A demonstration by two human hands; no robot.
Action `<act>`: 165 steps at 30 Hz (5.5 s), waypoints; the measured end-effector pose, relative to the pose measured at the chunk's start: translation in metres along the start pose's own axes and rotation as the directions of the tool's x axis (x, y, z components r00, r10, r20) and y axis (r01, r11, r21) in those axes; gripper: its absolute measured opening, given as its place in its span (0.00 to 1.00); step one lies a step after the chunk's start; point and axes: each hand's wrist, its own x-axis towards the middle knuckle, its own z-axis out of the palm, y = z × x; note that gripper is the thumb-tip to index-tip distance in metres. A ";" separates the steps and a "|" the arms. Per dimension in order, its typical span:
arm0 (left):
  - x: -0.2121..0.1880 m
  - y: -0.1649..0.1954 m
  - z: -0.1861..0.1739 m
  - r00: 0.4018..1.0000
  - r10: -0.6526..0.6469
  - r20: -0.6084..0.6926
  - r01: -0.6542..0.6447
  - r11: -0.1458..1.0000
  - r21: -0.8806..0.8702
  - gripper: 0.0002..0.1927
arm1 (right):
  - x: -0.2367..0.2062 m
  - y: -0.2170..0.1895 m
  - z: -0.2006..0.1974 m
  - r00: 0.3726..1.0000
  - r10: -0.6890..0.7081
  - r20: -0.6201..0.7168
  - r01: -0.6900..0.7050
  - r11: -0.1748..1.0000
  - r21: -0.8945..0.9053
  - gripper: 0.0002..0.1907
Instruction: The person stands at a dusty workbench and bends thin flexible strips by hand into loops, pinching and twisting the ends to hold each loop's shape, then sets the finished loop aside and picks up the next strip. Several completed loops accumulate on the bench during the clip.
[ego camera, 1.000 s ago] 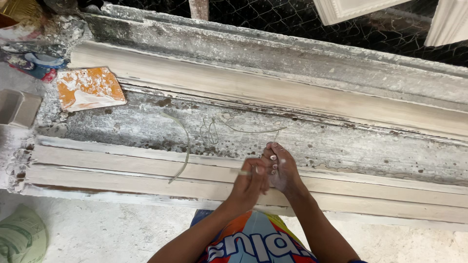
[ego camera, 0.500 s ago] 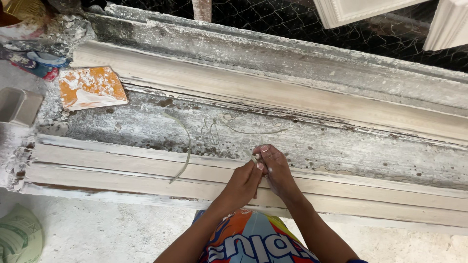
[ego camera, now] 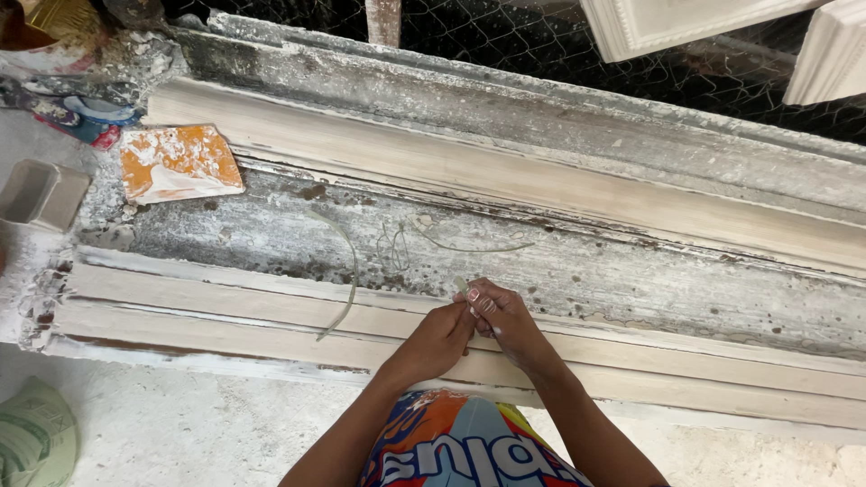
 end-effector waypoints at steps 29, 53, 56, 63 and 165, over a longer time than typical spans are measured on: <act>0.004 -0.010 -0.011 0.798 0.266 -0.540 -0.144 0.955 0.258 0.06 | 0.003 -0.013 -0.058 0.978 -0.140 -0.157 0.120 0.985 -0.128 0.19; -0.006 -0.003 0.009 0.803 0.554 -0.219 -0.226 0.624 0.748 0.04 | 0.016 0.036 -0.018 0.981 -0.150 -0.121 0.096 0.924 -0.370 0.20; -0.014 0.013 0.003 0.718 0.686 -0.118 -0.330 0.485 0.810 0.06 | 0.010 0.018 -0.020 0.991 -0.120 -0.060 0.081 0.893 -0.444 0.20; -0.026 0.037 -0.017 0.528 0.798 0.291 -0.508 0.023 0.861 0.12 | -0.013 -0.026 -0.010 0.995 -0.102 0.004 0.084 0.793 -0.603 0.17; 0.022 0.048 0.107 0.880 0.358 -0.312 -0.374 0.927 0.012 0.11 | -0.082 0.009 -0.053 0.724 -0.622 -0.299 0.639 0.767 -0.049 0.08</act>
